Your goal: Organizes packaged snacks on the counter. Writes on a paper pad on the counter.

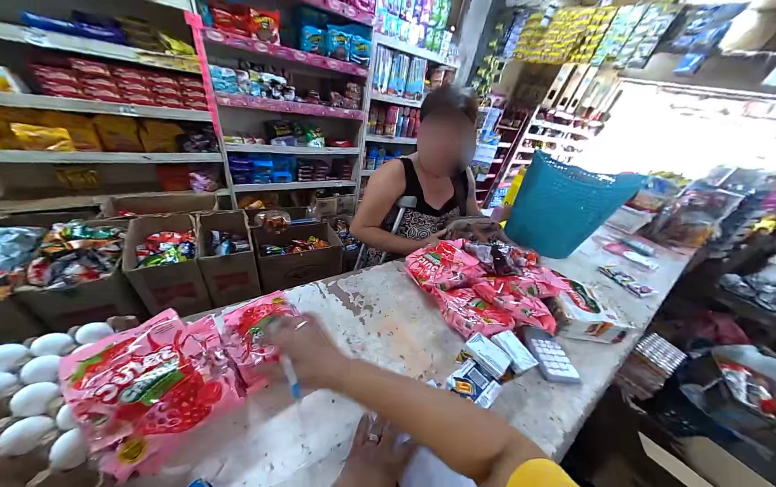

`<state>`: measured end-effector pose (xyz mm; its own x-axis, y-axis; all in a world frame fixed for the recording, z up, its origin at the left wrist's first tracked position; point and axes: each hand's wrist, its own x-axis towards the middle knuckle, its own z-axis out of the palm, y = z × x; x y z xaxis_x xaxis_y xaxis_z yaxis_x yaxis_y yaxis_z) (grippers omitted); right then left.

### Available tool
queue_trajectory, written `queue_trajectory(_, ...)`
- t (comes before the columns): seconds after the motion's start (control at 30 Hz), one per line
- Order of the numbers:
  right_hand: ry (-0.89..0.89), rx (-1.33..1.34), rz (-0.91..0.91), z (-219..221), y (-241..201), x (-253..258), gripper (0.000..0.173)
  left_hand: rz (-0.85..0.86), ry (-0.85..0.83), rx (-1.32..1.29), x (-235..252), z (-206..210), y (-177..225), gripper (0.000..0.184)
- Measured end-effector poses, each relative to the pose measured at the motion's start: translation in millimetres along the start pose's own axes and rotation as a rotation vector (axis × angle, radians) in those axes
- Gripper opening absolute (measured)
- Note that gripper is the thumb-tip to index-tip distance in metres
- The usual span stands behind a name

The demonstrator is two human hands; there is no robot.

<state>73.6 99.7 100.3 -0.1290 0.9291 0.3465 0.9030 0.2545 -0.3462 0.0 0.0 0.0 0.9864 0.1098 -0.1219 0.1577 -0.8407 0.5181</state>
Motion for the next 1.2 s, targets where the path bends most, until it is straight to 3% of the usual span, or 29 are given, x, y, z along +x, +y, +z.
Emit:
queue_trajectory(0.13, -0.090, -0.224, 0.577, -76.4, 134.7, -7.1, 0.061, 0.007, -0.031, -0.007, 4.8, 0.5, -4.5, 0.073)
queue_trajectory(0.23, -0.071, -0.315, 0.874, -109.9, 223.8, -42.6, 0.073, 0.020, -0.038, -0.003, 5.1, 1.3, -5.5, 0.072)
queue_trajectory(0.33, -0.032, -0.413, 1.012, -124.3, 268.7, -69.2, 0.084, 0.031, -0.041, -0.032, 4.0, 0.2, -7.0, 0.072)
queue_trajectory(0.43, -0.157, -0.487, 1.080, -115.7, 275.9, -65.7, 0.104, 0.024, -0.044, -0.044, 5.0, 0.6, -9.1, 0.073)
queue_trajectory(0.47, -0.176, -0.525, 1.071, -109.0, 274.2, -65.2, 0.093, 0.024, -0.050, -0.042, 6.1, 1.7, -9.1, 0.073)
queue_trajectory(0.53, -0.187, -0.592, 0.998, -97.2, 266.0, -69.7, 0.055, 0.037, -0.072, -0.039, 6.6, 2.9, -8.1, 0.073)
queue_trajectory(0.6, -0.203, -0.603, 0.949, -94.0, 254.4, -65.3, 0.035, 0.049, -0.066, -0.050, 5.4, 2.2, -8.3, 0.072)
queue_trajectory(0.73, -0.147, -0.547, 0.856, -122.4, 215.3, -26.3, 0.031, 0.054, -0.040, -0.072, 4.0, 3.3, -10.0, 0.072)
queue_trajectory(0.87, 0.146, -0.330, 0.573, -145.1, 159.9, 16.8, 0.030, 0.047, -0.074, -0.088, 5.2, -1.2, -8.7, 0.073)
queue_trajectory(0.97, 0.442, 0.032, 0.135, -113.4, 129.0, 40.9, 0.023, 0.053, -0.078, -0.070, 3.8, -3.1, -8.1, 0.073)
queue_trajectory(1.0, 0.456, 0.151, -0.024, -98.8, 116.9, 47.5, 0.019, 0.057, -0.068, -0.061, 3.8, -2.8, -9.0, 0.072)
queue_trajectory(1.07, 0.299, 0.163, -0.166, -70.5, 86.7, 49.2, 0.017, 0.060, -0.059, -0.060, 2.7, -3.5, -10.2, 0.071)
queue_trajectory(1.2, -0.136, -0.090, -0.104, -13.0, 56.8, 19.0, 0.022, 0.061, -0.077, -0.040, 3.2, -6.4, -8.5, 0.073)
